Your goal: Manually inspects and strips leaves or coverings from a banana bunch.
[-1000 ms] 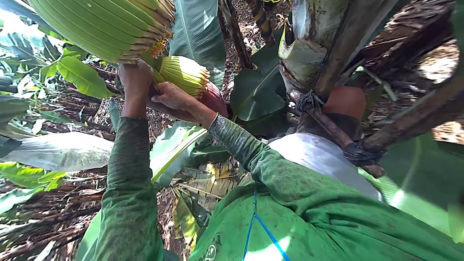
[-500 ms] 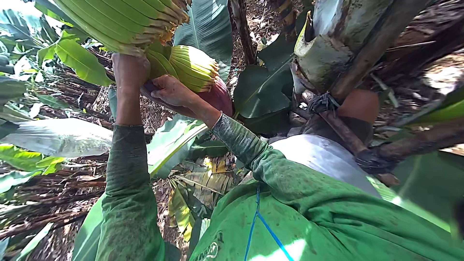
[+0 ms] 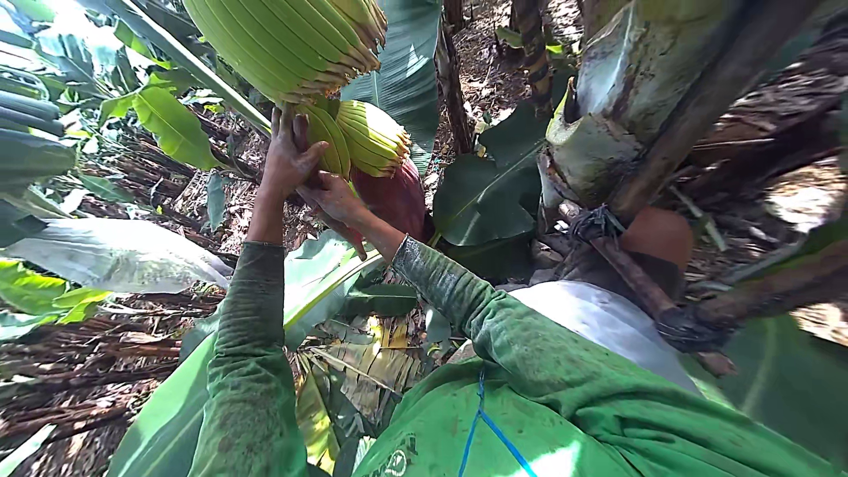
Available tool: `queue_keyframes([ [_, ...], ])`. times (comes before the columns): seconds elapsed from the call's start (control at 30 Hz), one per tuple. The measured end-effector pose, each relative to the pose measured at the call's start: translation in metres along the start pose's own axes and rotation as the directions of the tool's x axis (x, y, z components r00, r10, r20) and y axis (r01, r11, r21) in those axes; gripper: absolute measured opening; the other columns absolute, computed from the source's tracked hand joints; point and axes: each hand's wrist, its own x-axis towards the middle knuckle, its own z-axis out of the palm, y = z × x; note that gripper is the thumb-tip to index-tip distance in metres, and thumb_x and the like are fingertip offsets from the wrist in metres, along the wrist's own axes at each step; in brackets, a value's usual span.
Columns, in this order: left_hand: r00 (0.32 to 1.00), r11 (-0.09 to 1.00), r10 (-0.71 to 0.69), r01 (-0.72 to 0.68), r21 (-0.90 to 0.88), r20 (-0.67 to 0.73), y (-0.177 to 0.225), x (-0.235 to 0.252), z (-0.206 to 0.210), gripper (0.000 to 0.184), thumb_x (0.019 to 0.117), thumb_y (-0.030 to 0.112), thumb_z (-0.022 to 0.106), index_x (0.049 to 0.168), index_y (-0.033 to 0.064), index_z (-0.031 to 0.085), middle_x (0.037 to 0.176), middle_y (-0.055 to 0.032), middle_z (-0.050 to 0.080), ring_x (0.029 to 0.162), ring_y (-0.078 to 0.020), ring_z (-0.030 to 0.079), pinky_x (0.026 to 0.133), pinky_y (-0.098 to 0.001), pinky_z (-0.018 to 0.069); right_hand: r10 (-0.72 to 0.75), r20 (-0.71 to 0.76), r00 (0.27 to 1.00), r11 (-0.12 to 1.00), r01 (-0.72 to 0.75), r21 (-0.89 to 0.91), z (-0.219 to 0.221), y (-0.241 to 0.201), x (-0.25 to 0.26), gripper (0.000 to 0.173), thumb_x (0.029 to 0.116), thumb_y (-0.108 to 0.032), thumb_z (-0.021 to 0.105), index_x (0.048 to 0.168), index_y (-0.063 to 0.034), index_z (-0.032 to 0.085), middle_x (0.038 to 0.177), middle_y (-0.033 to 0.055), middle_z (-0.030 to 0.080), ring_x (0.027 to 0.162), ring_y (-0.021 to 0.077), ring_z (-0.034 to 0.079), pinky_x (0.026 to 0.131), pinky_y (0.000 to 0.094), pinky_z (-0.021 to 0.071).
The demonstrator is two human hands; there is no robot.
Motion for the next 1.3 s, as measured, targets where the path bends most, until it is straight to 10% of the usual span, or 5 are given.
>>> queue_keyframes([
  [0.33, 0.919, 0.573, -0.356, 0.359, -0.736, 0.171, -0.127, -0.071, 0.059, 0.086, 0.0977, 0.077, 0.007, 0.134, 0.0200, 0.059, 0.115, -0.0030, 0.070, 0.100, -0.0151, 0.066, 0.085, -0.0366, 0.0553, 0.323, 0.257, 0.911, 0.946, -0.310, -0.093, -0.030, -0.012, 0.027, 0.044, 0.0899, -0.042, 0.077, 0.108, -0.0053, 0.063, 0.086, 0.0025, 0.064, 0.067, 0.0085, 0.055, 0.062, 0.0272, 0.0475],
  [0.6, 0.822, 0.290, -0.521, 0.422, -0.859, 0.229, -0.155, -0.094, 0.105, 0.043, 0.1069, 0.053, 0.037, 0.118, 0.0214, 0.064, 0.099, 0.0017, 0.071, 0.089, -0.0098, 0.067, 0.075, -0.0325, 0.0569, 0.228, 0.326, 0.918, 0.963, -0.263, 0.066, -0.021, -0.018, 0.010, 0.034, 0.0907, -0.023, 0.075, 0.119, -0.0104, 0.060, 0.084, 0.0032, 0.066, 0.059, 0.0077, 0.057, 0.052, 0.0228, 0.0477],
  [0.87, 0.826, 0.775, -0.563, 0.543, -0.323, 0.038, -0.147, -0.111, 0.116, 0.040, 0.1073, 0.010, 0.048, 0.145, -0.0033, 0.050, 0.145, -0.0205, 0.056, 0.138, -0.0244, 0.052, 0.117, -0.0378, 0.0391, 0.171, 0.361, 0.917, 0.974, -0.212, 0.079, -0.019, 0.011, 0.006, 0.041, 0.0883, -0.024, 0.074, 0.125, -0.0156, 0.058, 0.089, 0.0057, 0.064, 0.063, 0.0108, 0.057, 0.053, 0.0258, 0.0472],
  [1.07, 0.746, 0.676, -0.644, 0.453, -0.581, -0.169, -0.203, -0.072, 0.006, 0.058, 0.0974, 0.061, 0.057, 0.133, 0.0155, 0.065, 0.129, -0.0098, 0.068, 0.118, -0.0262, 0.064, 0.099, -0.0520, 0.0518, 0.207, 0.404, 0.891, 0.947, -0.286, 0.145, -0.004, -0.028, 0.018, 0.026, 0.0940, -0.013, 0.072, 0.116, -0.0055, 0.060, 0.084, 0.0042, 0.068, 0.059, 0.0081, 0.059, 0.052, 0.0226, 0.0506],
  [1.3, 0.733, 0.849, -0.527, 0.431, -0.306, -0.430, -0.139, -0.059, -0.138, 0.038, 0.0945, 0.046, 0.068, 0.087, 0.0096, 0.060, 0.079, 0.0014, 0.059, 0.066, -0.0061, 0.054, 0.065, -0.0337, 0.0506, 0.037, 0.284, 0.958, 0.827, -0.189, 0.529, 0.007, -0.020, 0.022, 0.011, 0.0977, -0.004, 0.059, 0.108, -0.0060, 0.063, 0.095, 0.0068, 0.072, 0.075, 0.0131, 0.069, 0.062, 0.0278, 0.0582],
])
